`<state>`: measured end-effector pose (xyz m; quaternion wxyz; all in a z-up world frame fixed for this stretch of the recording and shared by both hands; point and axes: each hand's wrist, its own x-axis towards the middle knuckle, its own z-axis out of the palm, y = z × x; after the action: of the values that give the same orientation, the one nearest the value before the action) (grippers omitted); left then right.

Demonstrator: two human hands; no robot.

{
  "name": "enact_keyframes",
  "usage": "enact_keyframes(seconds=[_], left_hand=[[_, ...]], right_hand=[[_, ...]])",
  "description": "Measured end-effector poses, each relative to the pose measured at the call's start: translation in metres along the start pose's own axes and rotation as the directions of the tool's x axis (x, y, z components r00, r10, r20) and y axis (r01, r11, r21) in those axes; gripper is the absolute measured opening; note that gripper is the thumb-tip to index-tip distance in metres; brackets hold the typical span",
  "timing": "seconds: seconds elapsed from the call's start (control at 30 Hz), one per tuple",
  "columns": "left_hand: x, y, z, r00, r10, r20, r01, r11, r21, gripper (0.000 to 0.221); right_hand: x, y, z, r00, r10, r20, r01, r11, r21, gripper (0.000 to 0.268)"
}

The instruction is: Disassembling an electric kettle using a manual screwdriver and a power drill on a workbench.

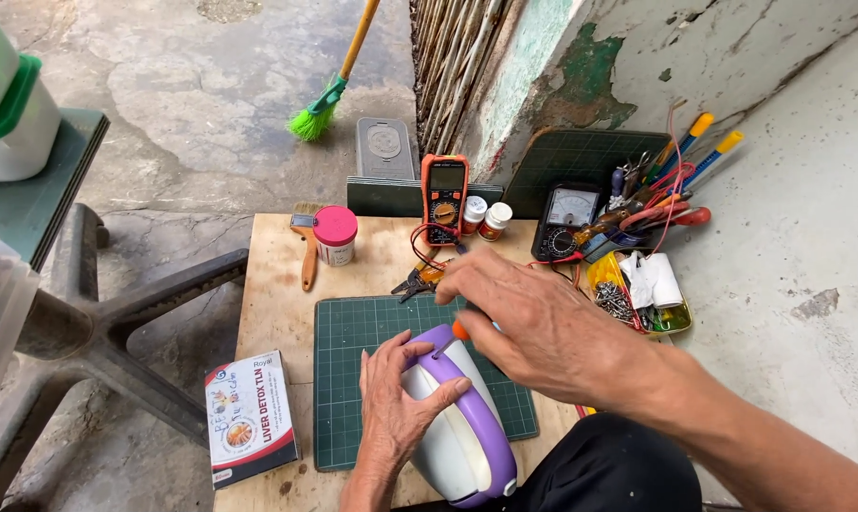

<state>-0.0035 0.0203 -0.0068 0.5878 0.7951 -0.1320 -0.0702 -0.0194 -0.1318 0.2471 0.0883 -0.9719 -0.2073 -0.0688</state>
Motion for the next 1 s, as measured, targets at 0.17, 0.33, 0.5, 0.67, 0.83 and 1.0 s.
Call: enact_keyframes(seconds=[0.17,0.33,0.5,0.67,0.83,1.0], left_hand=[[0.0,0.003,-0.001,1.0,0.024,0.012,-0.023,1.0,-0.021,0.066],[0.0,0.002,-0.001,1.0,0.014,0.017,-0.013,1.0,-0.019,0.063],[-0.002,0.005,-0.005,1.0,0.011,0.029,-0.01,1.0,-0.029,0.062],[0.0,0.006,-0.004,1.0,0.001,0.03,0.0,0.999,-0.034,0.061],[-0.001,0.005,-0.007,0.999,-0.006,0.041,0.008,0.999,-0.042,0.062],[0.0,0.003,-0.003,0.999,0.006,0.048,-0.004,0.999,-0.035,0.061]], right_hand=[[0.001,-0.003,-0.009,0.999,-0.021,0.032,0.018,0.998,0.066,0.024],[0.003,-0.001,0.004,0.998,0.046,-0.038,-0.048,0.997,-0.054,0.015],[-0.001,-0.009,-0.009,0.992,-0.061,0.112,0.037,0.978,0.204,0.039],[0.001,-0.004,0.017,0.983,0.114,-0.141,-0.144,0.963,-0.226,0.033],[-0.002,-0.012,-0.012,0.999,0.005,0.038,-0.008,0.998,0.067,0.018],[-0.003,-0.008,0.006,0.99,0.124,-0.073,-0.129,0.989,-0.067,0.024]])
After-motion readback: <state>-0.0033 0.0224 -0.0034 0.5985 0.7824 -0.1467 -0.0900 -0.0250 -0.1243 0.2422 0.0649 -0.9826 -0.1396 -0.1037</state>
